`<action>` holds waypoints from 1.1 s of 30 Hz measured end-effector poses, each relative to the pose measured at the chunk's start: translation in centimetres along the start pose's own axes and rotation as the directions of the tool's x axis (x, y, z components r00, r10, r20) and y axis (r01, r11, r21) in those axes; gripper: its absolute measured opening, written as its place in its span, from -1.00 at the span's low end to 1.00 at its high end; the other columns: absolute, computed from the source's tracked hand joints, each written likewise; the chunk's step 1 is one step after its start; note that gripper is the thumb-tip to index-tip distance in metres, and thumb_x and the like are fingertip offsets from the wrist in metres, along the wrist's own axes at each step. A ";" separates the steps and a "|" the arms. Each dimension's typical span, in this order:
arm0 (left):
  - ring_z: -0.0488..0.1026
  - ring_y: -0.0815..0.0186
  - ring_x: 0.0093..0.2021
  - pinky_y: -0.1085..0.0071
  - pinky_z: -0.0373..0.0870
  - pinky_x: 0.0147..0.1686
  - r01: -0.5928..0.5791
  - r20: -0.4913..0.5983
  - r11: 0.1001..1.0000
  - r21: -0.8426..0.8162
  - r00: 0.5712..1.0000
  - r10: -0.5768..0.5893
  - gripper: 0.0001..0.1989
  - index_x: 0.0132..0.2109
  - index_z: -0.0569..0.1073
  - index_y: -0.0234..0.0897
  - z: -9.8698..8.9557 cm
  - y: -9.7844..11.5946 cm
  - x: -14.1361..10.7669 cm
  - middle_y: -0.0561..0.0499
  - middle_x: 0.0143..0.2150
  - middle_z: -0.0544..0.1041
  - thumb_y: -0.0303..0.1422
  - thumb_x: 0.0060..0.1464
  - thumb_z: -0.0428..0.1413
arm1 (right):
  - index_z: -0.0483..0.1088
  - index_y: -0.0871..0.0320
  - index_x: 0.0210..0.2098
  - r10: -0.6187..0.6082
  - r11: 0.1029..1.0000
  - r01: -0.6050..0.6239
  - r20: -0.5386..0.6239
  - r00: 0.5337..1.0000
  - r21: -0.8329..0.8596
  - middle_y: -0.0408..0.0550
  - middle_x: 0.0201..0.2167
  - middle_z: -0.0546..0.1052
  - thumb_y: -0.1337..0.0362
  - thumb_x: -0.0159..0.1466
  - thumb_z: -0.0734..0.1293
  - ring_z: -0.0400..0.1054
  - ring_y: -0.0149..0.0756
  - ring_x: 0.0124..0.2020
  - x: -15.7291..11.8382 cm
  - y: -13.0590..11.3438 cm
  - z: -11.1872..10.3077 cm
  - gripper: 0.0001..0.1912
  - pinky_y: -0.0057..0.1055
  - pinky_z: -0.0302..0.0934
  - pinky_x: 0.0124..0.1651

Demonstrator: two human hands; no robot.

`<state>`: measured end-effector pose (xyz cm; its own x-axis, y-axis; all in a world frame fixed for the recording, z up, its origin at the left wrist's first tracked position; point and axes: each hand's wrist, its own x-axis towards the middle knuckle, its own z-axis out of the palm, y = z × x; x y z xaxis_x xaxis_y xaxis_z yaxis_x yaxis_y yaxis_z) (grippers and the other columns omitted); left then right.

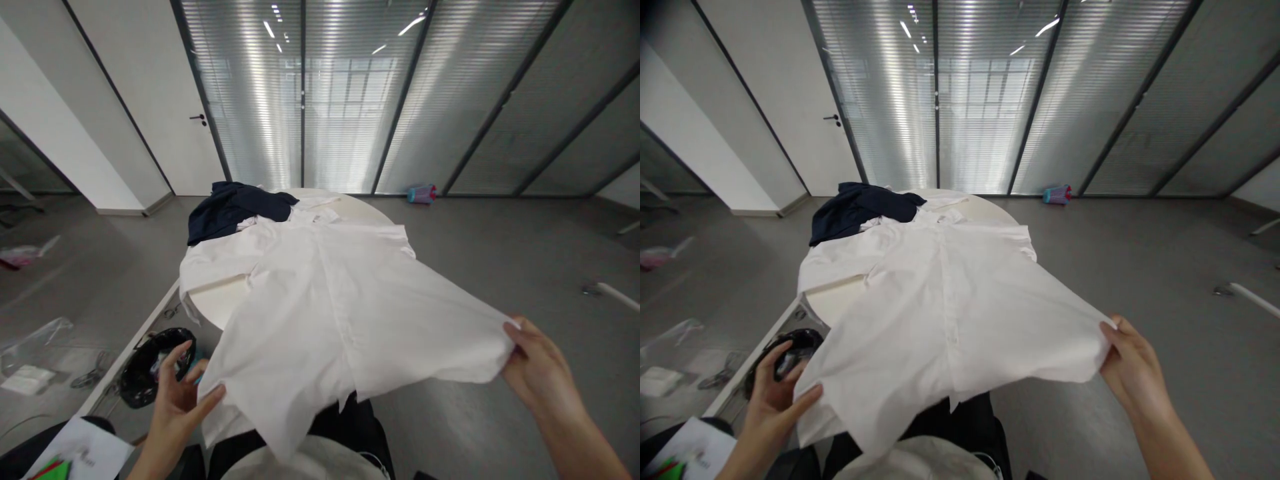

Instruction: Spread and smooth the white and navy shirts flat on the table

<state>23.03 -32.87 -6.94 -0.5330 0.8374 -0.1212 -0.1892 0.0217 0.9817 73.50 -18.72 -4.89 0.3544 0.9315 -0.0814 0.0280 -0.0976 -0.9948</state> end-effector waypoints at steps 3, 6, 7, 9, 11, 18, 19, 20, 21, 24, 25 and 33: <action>0.52 0.18 -0.40 0.27 0.49 -0.36 0.272 0.074 0.962 0.025 0.959 -0.273 -0.03 0.17 0.26 0.07 -0.7 -3.0 -1.3 0.09 -0.31 0.56 -0.18 -0.44 0.50 | 0.39 -0.05 -0.54 0.166 0.970 -0.146 0.092 0.982 -0.193 -0.05 -0.52 0.52 -0.07 -0.09 0.47 0.48 0.04 -0.42 -1.6 4.3 -1.3 -0.69 -0.14 0.39 -0.39; 0.54 0.07 -0.36 0.15 0.48 -0.27 0.393 0.141 0.910 0.132 0.901 -0.410 -0.37 -0.16 0.48 -0.15 -1.3 -6.2 -1.3 0.02 -0.42 0.55 -0.07 -0.42 0.47 | 0.33 0.02 -0.65 0.222 0.886 -0.146 0.126 0.967 -0.439 -0.09 -0.64 0.45 -0.15 -0.15 0.45 0.43 -0.02 -0.51 -2.9 9.4 -0.9 -0.59 -0.17 0.35 -0.44; 0.54 0.03 -0.34 0.13 0.48 -0.23 0.383 0.180 0.908 0.170 0.894 -0.411 -0.45 -0.28 0.50 -0.19 -1.5 -7.0 -1.0 0.00 -0.45 0.54 -0.04 -0.43 0.46 | 0.30 0.03 -0.68 0.197 0.871 -0.107 0.141 0.970 -0.480 -0.11 -0.68 0.42 -0.17 -0.16 0.44 0.39 -0.06 -0.55 -3.1 10.6 -0.5 -0.56 -0.20 0.32 -0.47; 0.54 -0.02 -0.27 0.10 0.47 -0.14 0.327 0.266 0.918 0.226 0.885 -0.381 -0.52 -0.42 0.51 -0.20 -1.8 -8.1 0.0 -0.01 -0.47 0.54 -0.05 -0.48 0.46 | 0.26 0.04 -0.68 0.110 0.861 -0.017 0.153 0.982 -0.508 -0.15 -0.72 0.35 -0.19 -0.16 0.42 0.34 -0.13 -0.58 -3.4 12.0 0.4 -0.54 -0.26 0.26 -0.52; 0.54 -0.03 -0.22 0.12 0.46 -0.10 0.266 0.318 0.928 0.260 0.884 -0.342 -0.56 -0.46 0.52 -0.19 -2.3 -9.0 1.1 -0.01 -0.46 0.55 -0.08 -0.49 0.47 | 0.26 0.04 -0.65 0.009 0.860 0.050 0.113 0.994 -0.507 -0.18 -0.72 0.33 -0.18 -0.13 0.41 0.32 -0.18 -0.58 -3.6 12.4 1.2 -0.54 -0.31 0.22 -0.53; 0.44 0.22 -0.56 0.42 0.33 -0.55 0.143 0.376 0.799 0.584 0.824 -0.423 -0.61 -0.54 0.54 -0.26 -5.5 -6.8 5.5 -0.01 -0.60 0.51 -0.06 -0.37 0.44 | 0.38 -0.01 -0.47 -0.070 0.852 0.102 0.080 0.994 -0.514 -0.12 -0.59 0.48 -0.14 -0.03 0.34 0.47 -0.04 -0.48 -1.6 12.6 2.2 -0.65 -0.16 0.37 -0.39; 0.45 0.23 -0.57 0.43 0.33 -0.56 0.119 0.403 0.795 0.595 0.811 -0.424 -0.63 -0.52 0.56 -0.26 -5.4 -4.9 6.6 -0.03 -0.59 0.52 -0.06 -0.31 0.41 | 0.40 -0.01 -0.43 -0.108 0.844 0.110 0.035 0.994 -0.525 -0.08 -0.52 0.52 -0.13 -0.02 0.34 0.50 -0.03 -0.43 -0.5 12.0 2.3 -0.65 -0.13 0.39 -0.31; 0.44 0.23 -0.59 0.42 0.35 -0.56 0.085 0.434 0.806 0.586 0.807 -0.400 -0.63 -0.52 0.56 -0.26 -4.9 -2.8 7.9 -0.04 -0.60 0.52 -0.05 -0.28 0.40 | 0.41 0.00 -0.38 -0.164 0.833 0.129 -0.017 0.986 -0.539 -0.03 -0.45 0.56 -0.12 -0.01 0.33 0.51 -0.02 -0.37 1.0 11.0 2.5 -0.63 -0.10 0.41 -0.24; 0.44 0.24 -0.58 0.42 0.37 -0.54 0.031 0.452 0.833 0.553 0.828 -0.331 -0.63 -0.51 0.57 -0.27 -4.0 -0.7 9.4 -0.05 -0.60 0.52 -0.05 -0.24 0.39 | 0.42 0.03 -0.34 -0.224 0.823 0.163 -0.047 0.973 -0.544 0.03 -0.38 0.57 -0.12 0.01 0.31 0.52 -0.02 -0.33 2.6 9.8 3.0 -0.61 -0.09 0.41 -0.18; 0.52 0.23 -0.43 0.41 0.48 -0.37 -0.171 0.423 0.899 0.404 0.906 -0.018 -0.66 -0.40 0.60 -0.29 1.5 4.5 15.1 -0.12 -0.42 0.61 -0.09 -0.19 0.38 | 0.45 0.10 -0.19 -0.499 0.717 0.439 0.042 0.866 -0.541 0.15 -0.13 0.55 -0.06 0.20 0.23 0.48 -0.06 -0.11 8.0 4.7 6.7 -0.60 -0.10 0.38 0.01; 0.55 0.19 -0.35 0.38 0.50 -0.27 -0.224 0.425 0.899 0.376 0.904 0.047 -0.67 -0.38 0.61 -0.29 4.0 5.3 17.2 -0.14 -0.35 0.63 -0.10 -0.17 0.37 | 0.46 0.10 -0.16 -0.549 0.659 0.516 0.118 0.827 -0.548 0.15 -0.09 0.55 -0.03 0.25 0.22 0.46 -0.06 -0.04 9.9 3.0 8.6 -0.61 -0.10 0.36 0.05; 0.36 -0.12 0.24 0.04 0.15 0.28 -0.598 0.600 0.598 0.534 0.766 0.231 -0.59 0.00 0.55 -0.35 19.8 0.7 31.4 -0.31 0.17 0.49 -0.26 0.00 0.28 | 0.24 0.20 0.31 -0.324 0.363 0.489 0.385 0.864 -0.793 0.14 0.36 0.23 0.21 0.45 -0.02 0.07 -0.04 0.37 25.4 -2.5 21.5 -0.47 -0.02 -0.02 0.37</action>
<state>22.53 4.22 -7.19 0.0434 0.9741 0.2217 0.6461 -0.1966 0.7375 62.32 12.71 -5.78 -0.0625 0.9716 0.2282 0.9246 0.1425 -0.3533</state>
